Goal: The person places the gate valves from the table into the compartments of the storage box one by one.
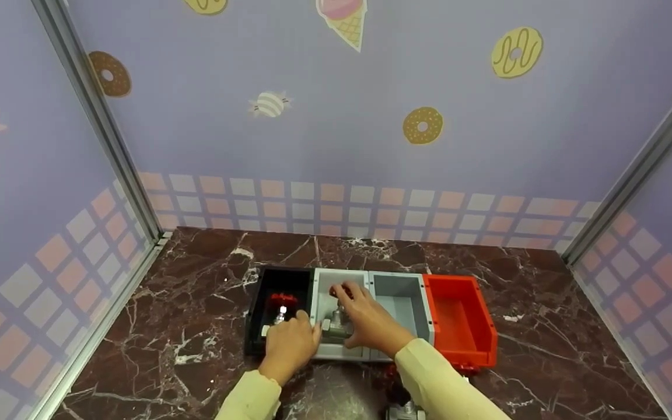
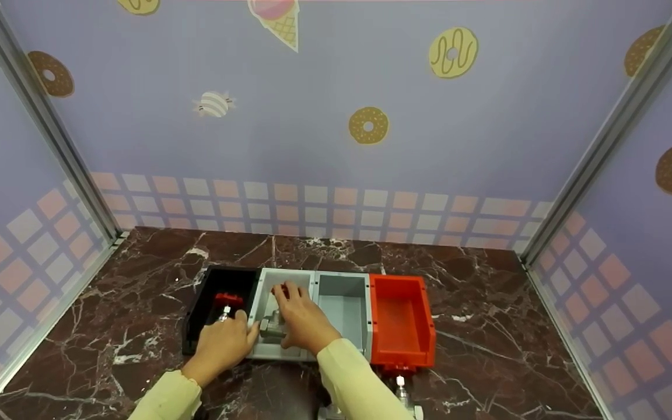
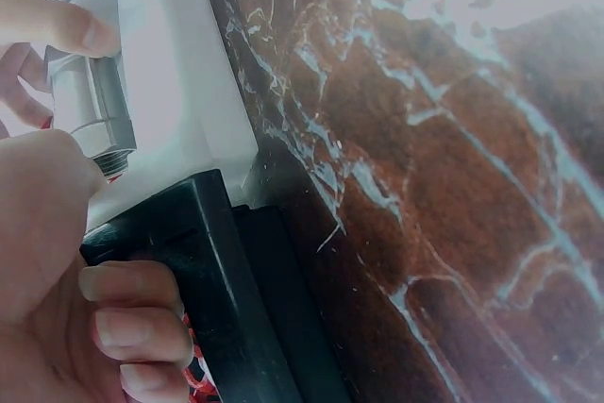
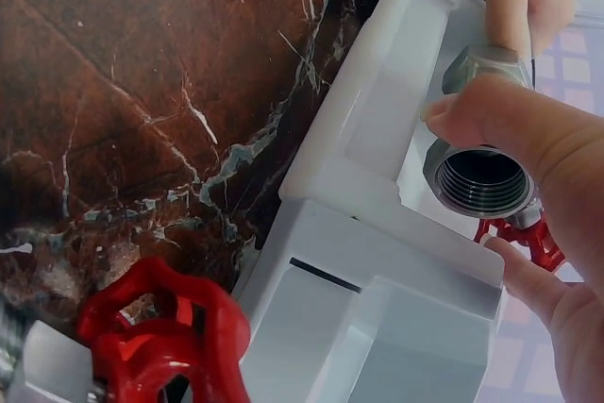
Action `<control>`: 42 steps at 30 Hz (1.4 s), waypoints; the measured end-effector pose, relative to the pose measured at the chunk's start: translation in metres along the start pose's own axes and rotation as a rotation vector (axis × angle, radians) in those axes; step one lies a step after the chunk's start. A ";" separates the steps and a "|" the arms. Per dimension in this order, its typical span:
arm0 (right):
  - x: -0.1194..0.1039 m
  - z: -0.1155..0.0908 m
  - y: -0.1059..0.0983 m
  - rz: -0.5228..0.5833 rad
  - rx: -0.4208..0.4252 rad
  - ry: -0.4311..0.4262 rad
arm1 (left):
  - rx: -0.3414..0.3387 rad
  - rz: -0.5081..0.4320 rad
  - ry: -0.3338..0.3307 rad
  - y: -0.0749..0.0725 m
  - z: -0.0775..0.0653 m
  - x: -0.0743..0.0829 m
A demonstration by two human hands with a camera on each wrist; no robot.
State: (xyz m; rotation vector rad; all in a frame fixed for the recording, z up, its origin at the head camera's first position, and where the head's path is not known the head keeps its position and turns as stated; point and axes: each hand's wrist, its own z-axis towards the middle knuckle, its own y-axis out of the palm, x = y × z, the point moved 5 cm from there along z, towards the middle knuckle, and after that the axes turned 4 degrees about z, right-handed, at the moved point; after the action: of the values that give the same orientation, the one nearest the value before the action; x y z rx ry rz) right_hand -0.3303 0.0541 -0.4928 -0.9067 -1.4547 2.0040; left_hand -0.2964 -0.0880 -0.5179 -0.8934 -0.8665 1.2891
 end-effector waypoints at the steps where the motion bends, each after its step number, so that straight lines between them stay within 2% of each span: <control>1: 0.000 0.000 0.000 -0.001 0.004 -0.003 | 0.002 -0.002 0.000 0.000 0.000 0.000; 11: 0.001 0.006 0.003 0.007 -0.022 -0.004 | 0.006 -0.005 -0.001 -0.001 0.000 -0.001; 23: 0.004 0.009 0.011 0.016 -0.061 -0.003 | -0.037 -0.019 -0.005 0.006 0.001 -0.002; 42: 0.000 0.010 0.018 0.006 0.000 -0.025 | -0.030 -0.015 0.008 0.005 0.000 -0.003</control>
State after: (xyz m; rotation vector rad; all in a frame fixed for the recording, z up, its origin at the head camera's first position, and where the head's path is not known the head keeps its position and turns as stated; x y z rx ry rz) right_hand -0.3384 0.0425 -0.5083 -0.8909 -1.4670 2.0264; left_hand -0.2987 -0.0905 -0.5230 -0.9134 -0.8867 1.2622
